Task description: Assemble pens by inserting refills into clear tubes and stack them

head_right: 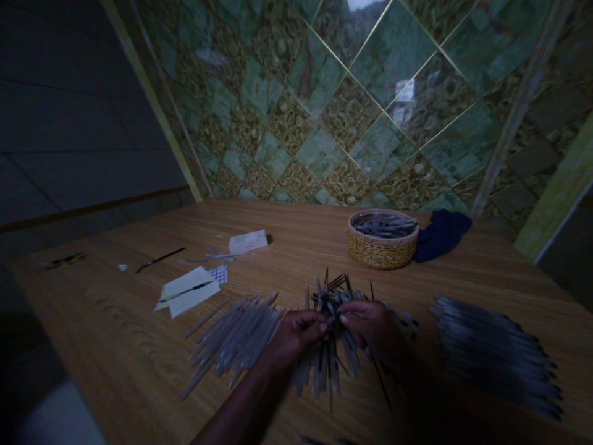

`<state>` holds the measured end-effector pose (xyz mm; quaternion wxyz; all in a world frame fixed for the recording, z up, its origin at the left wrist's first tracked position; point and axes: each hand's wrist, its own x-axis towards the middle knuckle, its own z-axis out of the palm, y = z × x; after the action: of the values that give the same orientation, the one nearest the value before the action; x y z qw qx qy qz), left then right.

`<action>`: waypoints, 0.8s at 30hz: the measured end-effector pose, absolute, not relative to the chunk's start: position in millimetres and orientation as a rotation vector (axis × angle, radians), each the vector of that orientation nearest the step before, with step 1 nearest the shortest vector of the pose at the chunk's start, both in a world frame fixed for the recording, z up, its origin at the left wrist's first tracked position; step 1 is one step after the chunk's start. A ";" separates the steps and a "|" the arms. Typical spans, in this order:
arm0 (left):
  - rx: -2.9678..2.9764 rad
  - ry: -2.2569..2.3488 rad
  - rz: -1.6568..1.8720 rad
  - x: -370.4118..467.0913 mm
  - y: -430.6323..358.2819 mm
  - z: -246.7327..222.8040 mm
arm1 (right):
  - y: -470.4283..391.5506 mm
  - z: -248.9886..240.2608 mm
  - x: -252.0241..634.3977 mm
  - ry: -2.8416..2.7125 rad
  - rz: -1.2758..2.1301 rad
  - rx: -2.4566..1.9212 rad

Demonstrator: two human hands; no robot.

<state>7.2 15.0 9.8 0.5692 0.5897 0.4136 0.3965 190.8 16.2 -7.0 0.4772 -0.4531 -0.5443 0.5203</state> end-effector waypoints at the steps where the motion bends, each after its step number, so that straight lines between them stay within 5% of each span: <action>1: 1.397 0.972 0.923 7.1 15.2 9.6 | 16.4 -7.5 190.9 -1.333 1.269 -1.111; 24: 1.739 1.046 0.777 4.0 17.9 2.7 | 24.7 -29.4 195.3 -1.699 1.136 -1.241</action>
<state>4.0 17.9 2.7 0.4658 0.7082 0.4259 0.3163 195.3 24.7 -29.4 0.3665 -0.4829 -0.6612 0.4420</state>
